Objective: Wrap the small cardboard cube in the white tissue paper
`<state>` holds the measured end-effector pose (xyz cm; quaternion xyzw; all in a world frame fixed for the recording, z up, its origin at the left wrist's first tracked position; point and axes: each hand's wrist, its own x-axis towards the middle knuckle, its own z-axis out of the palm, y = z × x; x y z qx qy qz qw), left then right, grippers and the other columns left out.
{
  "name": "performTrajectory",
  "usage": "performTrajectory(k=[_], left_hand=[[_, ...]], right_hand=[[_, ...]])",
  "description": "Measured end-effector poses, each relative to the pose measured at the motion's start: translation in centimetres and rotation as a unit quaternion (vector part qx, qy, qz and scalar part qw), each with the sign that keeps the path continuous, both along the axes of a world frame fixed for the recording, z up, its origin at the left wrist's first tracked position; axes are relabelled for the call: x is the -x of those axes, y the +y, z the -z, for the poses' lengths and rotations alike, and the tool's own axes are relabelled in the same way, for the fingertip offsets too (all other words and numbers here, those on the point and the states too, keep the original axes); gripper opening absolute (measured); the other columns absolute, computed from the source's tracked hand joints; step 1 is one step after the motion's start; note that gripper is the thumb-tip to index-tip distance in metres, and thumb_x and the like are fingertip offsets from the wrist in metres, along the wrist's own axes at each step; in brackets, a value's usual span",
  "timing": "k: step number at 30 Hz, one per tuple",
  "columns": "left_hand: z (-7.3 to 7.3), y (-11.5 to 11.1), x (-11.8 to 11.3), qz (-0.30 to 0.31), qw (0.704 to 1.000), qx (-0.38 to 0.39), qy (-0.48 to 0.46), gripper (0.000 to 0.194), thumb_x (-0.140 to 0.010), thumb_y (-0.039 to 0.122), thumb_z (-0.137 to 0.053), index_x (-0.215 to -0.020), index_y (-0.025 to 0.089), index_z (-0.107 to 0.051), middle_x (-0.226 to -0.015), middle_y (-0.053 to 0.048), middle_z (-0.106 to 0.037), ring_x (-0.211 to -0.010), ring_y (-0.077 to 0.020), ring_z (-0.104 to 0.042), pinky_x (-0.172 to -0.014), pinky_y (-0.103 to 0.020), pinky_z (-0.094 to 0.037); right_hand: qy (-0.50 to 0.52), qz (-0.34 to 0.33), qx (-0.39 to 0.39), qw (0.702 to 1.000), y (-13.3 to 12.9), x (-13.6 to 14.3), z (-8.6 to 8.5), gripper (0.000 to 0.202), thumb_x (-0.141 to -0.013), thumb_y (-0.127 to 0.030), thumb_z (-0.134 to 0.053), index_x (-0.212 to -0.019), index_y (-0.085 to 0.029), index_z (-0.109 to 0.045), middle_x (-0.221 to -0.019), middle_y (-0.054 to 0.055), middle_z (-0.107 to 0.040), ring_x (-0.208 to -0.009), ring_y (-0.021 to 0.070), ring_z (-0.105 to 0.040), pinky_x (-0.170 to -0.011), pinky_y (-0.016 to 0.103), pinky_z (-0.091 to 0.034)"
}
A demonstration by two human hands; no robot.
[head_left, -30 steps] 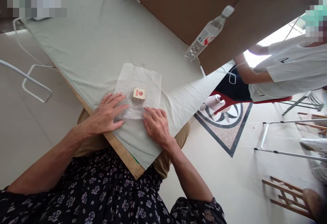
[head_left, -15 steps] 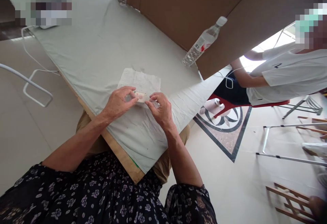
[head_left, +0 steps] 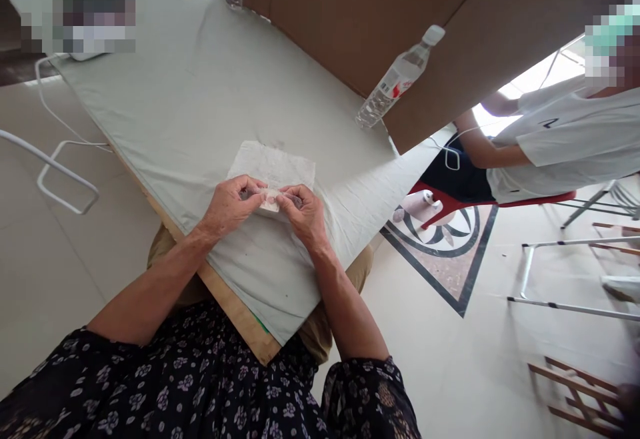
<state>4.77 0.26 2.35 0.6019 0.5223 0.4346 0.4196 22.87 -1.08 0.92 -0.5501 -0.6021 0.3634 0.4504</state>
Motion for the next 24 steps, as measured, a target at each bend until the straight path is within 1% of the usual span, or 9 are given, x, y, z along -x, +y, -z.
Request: performTrajectory(k=[5,8,11,13,14,17,20,22,24], left_hand=[[0.1,-0.1,-0.1,-0.001,1.0,0.014,-0.008,0.025,-0.072,0.042,-0.073,-0.069,0.019,-0.062,-0.102,-0.011,-0.08,-0.088,-0.0217,-0.071,-0.078,-0.033,-0.052],[0.2,0.0,0.0,0.005,1.0,0.016,-0.017,0.025,-0.072,0.041,-0.072,-0.067,0.02,-0.06,-0.1,-0.011,-0.08,-0.093,-0.0232,-0.073,-0.08,-0.033,-0.052],[0.2,0.0,0.1,0.006,1.0,0.014,-0.014,0.025,-0.072,0.04,-0.072,-0.066,0.02,-0.059,-0.1,-0.011,-0.08,-0.093,-0.0233,-0.073,-0.081,-0.034,-0.052],[0.2,0.0,0.1,0.005,1.0,0.016,-0.009,0.024,-0.072,0.039,-0.072,-0.066,0.02,-0.059,-0.1,-0.011,-0.08,-0.093,-0.0231,-0.073,-0.082,-0.034,-0.051],[0.2,0.0,0.1,0.006,1.0,0.018,-0.006,0.023,-0.073,0.039,-0.072,-0.066,0.02,-0.059,-0.1,-0.011,-0.08,-0.093,-0.0231,-0.073,-0.082,-0.034,-0.051],[0.1,0.0,0.1,0.011,1.0,0.02,0.002,0.023,-0.074,0.039,-0.071,-0.067,0.02,-0.06,-0.1,-0.01,-0.08,-0.093,-0.0231,-0.072,-0.083,-0.034,-0.051],[0.1,0.0,0.2,0.015,1.0,0.014,0.005,0.024,-0.075,0.04,-0.071,-0.068,0.02,-0.06,-0.1,-0.011,-0.079,-0.095,-0.0238,-0.073,-0.084,-0.035,-0.052],[0.1,0.1,0.2,0.021,1.0,0.01,0.012,0.025,-0.076,0.042,-0.07,-0.069,0.02,-0.062,-0.101,-0.012,-0.079,-0.095,-0.0243,-0.073,-0.086,-0.036,-0.053],[0.0,0.1,0.2,0.027,0.999,0.007,0.019,0.025,-0.077,0.043,-0.069,-0.071,0.02,-0.062,-0.102,-0.012,-0.079,-0.096,-0.0248,-0.073,-0.087,-0.037,-0.054]], right_hand=[[-0.018,0.016,-0.009,1.0,0.3,0.0,0.4,0.027,-0.087,-0.05,-0.065,-0.084,-0.023,-0.065,-0.089,0.003,-0.075,-0.083,0.0176,-0.067,-0.08,0.033,-0.053],[0.004,0.166,-0.101,0.981,0.5,-4.7,-0.8,0.028,-0.091,-0.05,-0.061,-0.101,-0.024,-0.065,-0.104,0.006,-0.073,-0.096,0.0194,-0.069,-0.089,0.038,-0.055],[0.133,0.455,-0.191,0.86,0.0,-12.1,-3.5,0.03,-0.099,-0.047,-0.04,-0.107,-0.026,-0.059,-0.121,0.01,-0.066,-0.11,0.0249,-0.069,-0.079,0.041,-0.055],[0.194,0.515,-0.222,0.805,-1.1,-15.2,-5.4,0.025,-0.099,-0.038,-0.036,-0.103,-0.027,-0.058,-0.126,0.012,-0.064,-0.116,0.0264,-0.068,-0.078,0.041,-0.053],[0.182,0.516,-0.254,0.797,-1.7,-15.5,-6.2,0.024,-0.099,-0.032,-0.035,-0.103,-0.028,-0.058,-0.125,0.011,-0.065,-0.113,0.0251,-0.069,-0.078,0.041,-0.052],[0.044,0.407,-0.301,0.862,-3.5,-11.3,-6.6,0.021,-0.101,-0.032,-0.041,-0.099,-0.028,-0.061,-0.104,0.006,-0.069,-0.092,0.0216,-0.071,-0.072,0.04,-0.052],[-0.141,0.102,-0.269,0.947,-4.2,-4.1,-4.9,0.016,-0.102,-0.033,-0.054,-0.109,-0.026,-0.066,-0.107,0.006,-0.074,-0.104,0.0233,-0.072,-0.086,0.043,-0.056],[-0.248,-0.042,-0.248,0.936,-3.9,-0.8,-3.4,0.017,-0.101,-0.027,-0.056,-0.114,-0.024,-0.068,-0.118,0.008,-0.076,-0.113,0.0238,-0.07,-0.097,0.044,-0.053],[-0.336,-0.088,-0.23,0.909,-3.4,0.7,-2.3,0.021,-0.101,-0.021,-0.055,-0.118,-0.022,-0.069,-0.123,0.009,-0.076,-0.117,0.0245,-0.068,-0.099,0.043,-0.049]])
